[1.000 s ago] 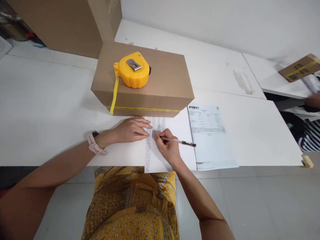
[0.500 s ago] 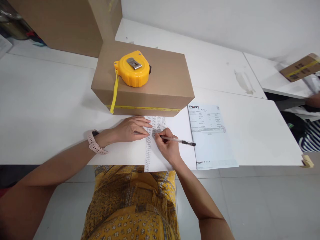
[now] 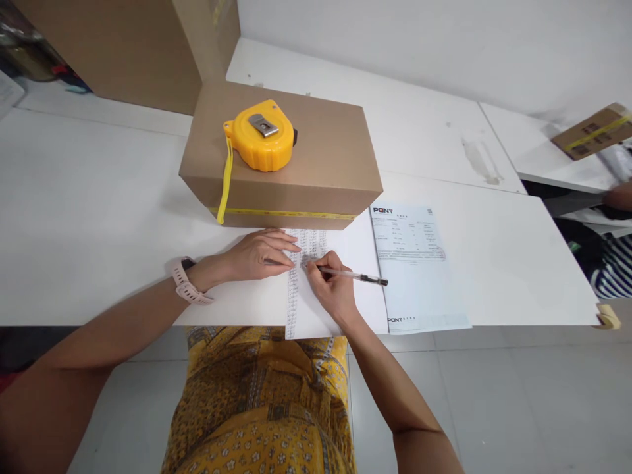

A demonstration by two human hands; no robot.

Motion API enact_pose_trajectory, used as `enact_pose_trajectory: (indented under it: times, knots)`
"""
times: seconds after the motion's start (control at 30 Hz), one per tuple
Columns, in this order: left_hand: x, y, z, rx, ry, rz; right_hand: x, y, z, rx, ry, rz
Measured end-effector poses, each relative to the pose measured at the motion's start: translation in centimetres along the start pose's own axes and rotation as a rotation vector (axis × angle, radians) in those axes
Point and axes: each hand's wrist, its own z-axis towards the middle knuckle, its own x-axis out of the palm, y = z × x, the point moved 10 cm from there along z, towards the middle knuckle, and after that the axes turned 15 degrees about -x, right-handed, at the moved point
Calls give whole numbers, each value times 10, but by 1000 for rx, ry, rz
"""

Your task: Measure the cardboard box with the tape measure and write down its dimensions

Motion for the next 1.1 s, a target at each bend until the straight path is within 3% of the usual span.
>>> enact_pose_trajectory:
  times: [1.1]
  knots:
    - [0, 1, 0, -33, 21, -3, -1, 3, 3, 0, -24, 12]
